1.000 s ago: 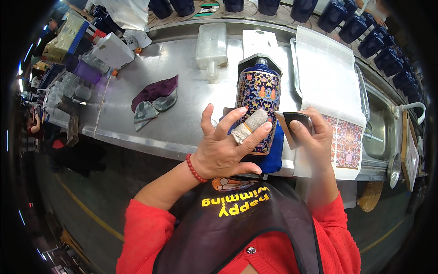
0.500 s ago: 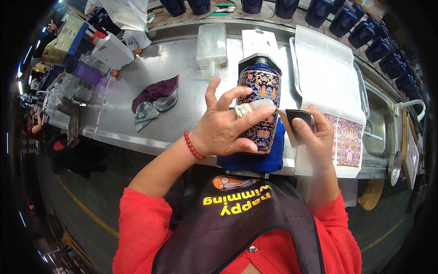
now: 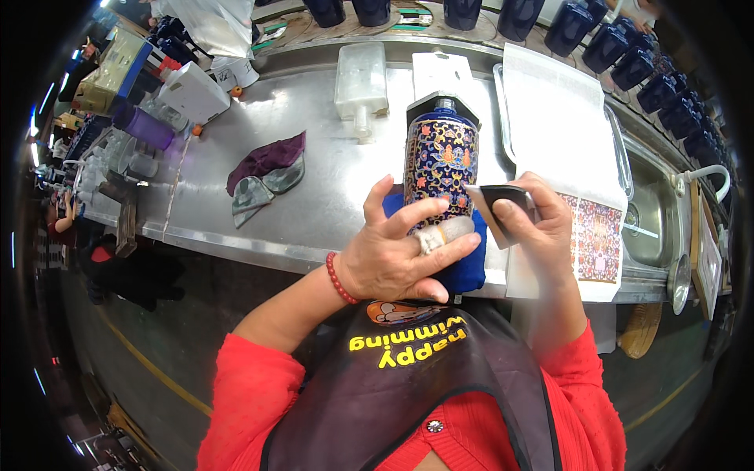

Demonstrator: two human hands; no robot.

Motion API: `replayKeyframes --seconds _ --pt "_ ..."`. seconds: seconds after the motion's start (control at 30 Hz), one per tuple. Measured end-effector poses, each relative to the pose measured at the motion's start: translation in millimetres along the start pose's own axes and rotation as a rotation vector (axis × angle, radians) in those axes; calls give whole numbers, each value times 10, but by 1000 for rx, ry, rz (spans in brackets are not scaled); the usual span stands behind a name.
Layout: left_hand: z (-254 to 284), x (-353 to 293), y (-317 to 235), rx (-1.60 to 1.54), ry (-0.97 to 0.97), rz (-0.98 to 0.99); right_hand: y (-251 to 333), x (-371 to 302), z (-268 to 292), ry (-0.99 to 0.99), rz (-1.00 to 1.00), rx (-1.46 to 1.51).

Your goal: The person applies decorative stickers to a dark blue bottle, smoothing each sticker with a small black tool. They rotate the bottle to access different sides and replace one sticker with another design before continuing to smooth the surface.

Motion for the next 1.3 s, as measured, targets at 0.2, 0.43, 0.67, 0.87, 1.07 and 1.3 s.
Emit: replayKeyframes --seconds 0.2,0.43,0.67,0.87,1.07,1.3 --pt "25 -316 -121 -70 -133 136 216 397 -393 275 -43 -334" --pt "-1 -524 -82 -121 -208 270 715 639 -527 141 318 -550" --pt "-15 -320 292 -62 -129 218 241 380 -84 37 -111 -106" --pt "8 -11 391 57 1 8 -319 69 152 -86 -262 288" --pt "-64 203 504 95 98 -96 -358 4 195 -119 -292 362" --pt "-32 217 336 130 95 -118 -358 -103 267 -123 -263 351"
Point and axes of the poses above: each hand's wrist, its own x-axis towards the middle knuckle, its own z-axis out of the back of the hand, y = z × x, the point moved 8 cm from there along x, towards the middle knuckle, and after that the axes turned 9 degrees about -z, right-handed, at the moved point
